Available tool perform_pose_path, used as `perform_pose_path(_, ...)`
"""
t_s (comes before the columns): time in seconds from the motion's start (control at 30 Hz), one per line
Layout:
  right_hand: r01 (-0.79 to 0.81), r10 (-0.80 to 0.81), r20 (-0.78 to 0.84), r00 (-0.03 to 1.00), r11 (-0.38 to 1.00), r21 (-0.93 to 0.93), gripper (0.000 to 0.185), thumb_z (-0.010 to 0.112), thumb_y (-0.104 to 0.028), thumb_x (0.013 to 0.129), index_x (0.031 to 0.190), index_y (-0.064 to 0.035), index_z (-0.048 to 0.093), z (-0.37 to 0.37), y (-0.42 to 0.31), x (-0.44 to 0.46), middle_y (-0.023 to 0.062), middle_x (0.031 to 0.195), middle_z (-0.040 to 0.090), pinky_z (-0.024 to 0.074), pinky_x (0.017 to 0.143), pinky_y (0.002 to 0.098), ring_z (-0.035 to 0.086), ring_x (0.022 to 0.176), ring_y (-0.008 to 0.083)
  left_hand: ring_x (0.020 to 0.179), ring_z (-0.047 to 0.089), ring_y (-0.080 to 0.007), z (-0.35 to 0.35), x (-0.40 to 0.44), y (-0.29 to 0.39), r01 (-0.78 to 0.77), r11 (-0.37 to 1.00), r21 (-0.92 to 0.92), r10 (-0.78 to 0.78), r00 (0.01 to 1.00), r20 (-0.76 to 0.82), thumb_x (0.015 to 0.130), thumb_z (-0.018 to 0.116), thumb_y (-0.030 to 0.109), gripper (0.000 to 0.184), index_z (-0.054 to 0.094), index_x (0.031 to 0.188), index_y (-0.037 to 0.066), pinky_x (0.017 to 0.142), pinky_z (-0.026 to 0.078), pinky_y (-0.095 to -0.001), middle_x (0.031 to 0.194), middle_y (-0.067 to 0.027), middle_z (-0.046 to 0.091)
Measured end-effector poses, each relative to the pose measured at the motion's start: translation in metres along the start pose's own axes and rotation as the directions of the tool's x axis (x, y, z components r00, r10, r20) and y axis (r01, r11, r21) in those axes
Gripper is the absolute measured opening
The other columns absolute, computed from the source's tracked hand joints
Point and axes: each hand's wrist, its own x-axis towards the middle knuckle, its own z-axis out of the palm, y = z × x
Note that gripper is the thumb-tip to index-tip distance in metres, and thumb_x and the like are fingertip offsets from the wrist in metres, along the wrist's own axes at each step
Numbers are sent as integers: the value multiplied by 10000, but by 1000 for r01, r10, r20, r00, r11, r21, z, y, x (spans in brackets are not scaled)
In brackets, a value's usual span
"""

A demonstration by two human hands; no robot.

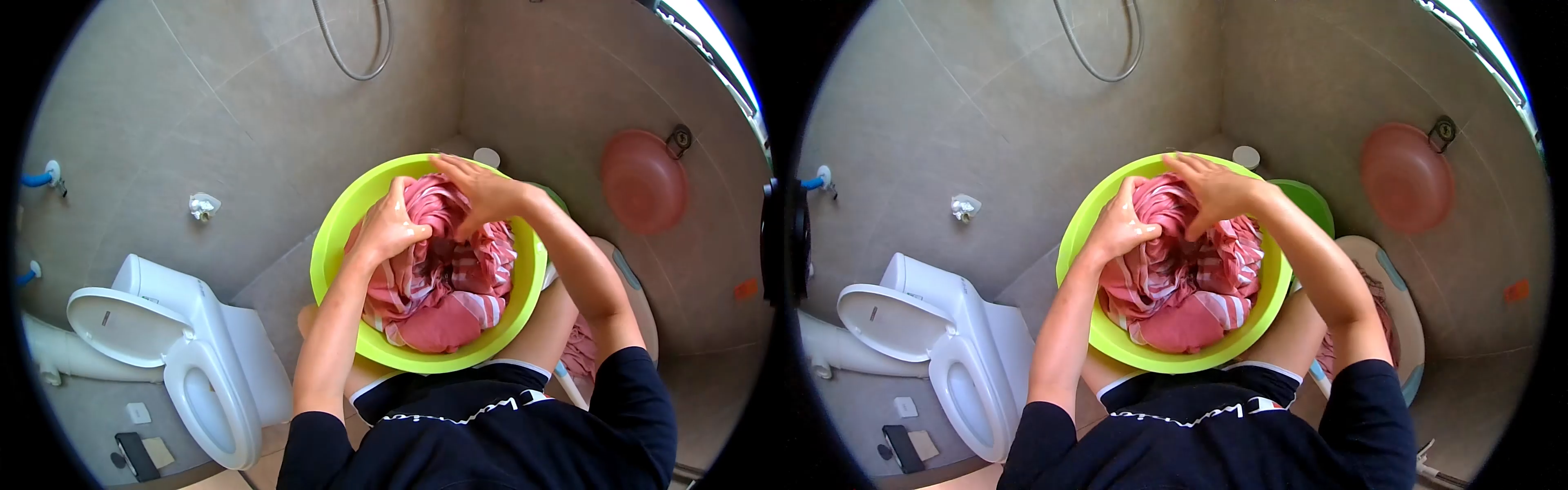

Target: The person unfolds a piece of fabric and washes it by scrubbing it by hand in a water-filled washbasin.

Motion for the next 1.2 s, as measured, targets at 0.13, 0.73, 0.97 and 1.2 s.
perform_pose_path(0.13, 193, -179, -195, 964, 980, 54, 1004, 818, -313, 540, 1363, -30, 316, 10, -17, 11, 243, 1347, 414, 300, 1084, 399, 346, 1303, 368, 1093, 550, -372, 6, 0, 5, -135, 991, -23, 133, 988, -83, 599, 740, 163, 779, 347, 1258, 32, 932, 440, -403, 1174, -243, 548)
perform_pose_path(0.73, 74, 353, -603, 715, 820, 568, 554, 679, -170, 588, 1084, 18, 518, -28, -40, -22, 164, 937, 624, 468, 842, 333, 607, 883, 248, 1397, 89, -412, 119, -30, -63, 125, 987, 98, -72, 902, -426, 476, 833, 533, 1415, -35, 1440, -34, 1104, 120, -538, 1478, -304, 100)
perform_pose_path(0.97, 157, 380, -672, 636, 788, 595, 509, 676, -128, 586, 1054, 11, 532, -38, -36, -24, 120, 904, 604, 473, 820, 308, 589, 854, 206, 1356, 244, -399, 135, 8, -82, 139, 968, 209, -24, 881, -473, 546, 809, 438, 1266, 46, 1437, -38, 1084, 221, -515, 1452, -249, 258)
perform_pose_path(1.2, 225, 481, -621, 619, 649, 727, 475, 651, -84, 619, 1062, 33, 524, -39, -7, -23, 64, 889, 579, 461, 782, 254, 558, 811, 137, 1110, 566, -339, 59, -25, -97, 84, 985, -154, -79, 996, 39, 631, 770, 247, 876, 356, 1357, -17, 940, 440, -370, 1179, -231, 585)
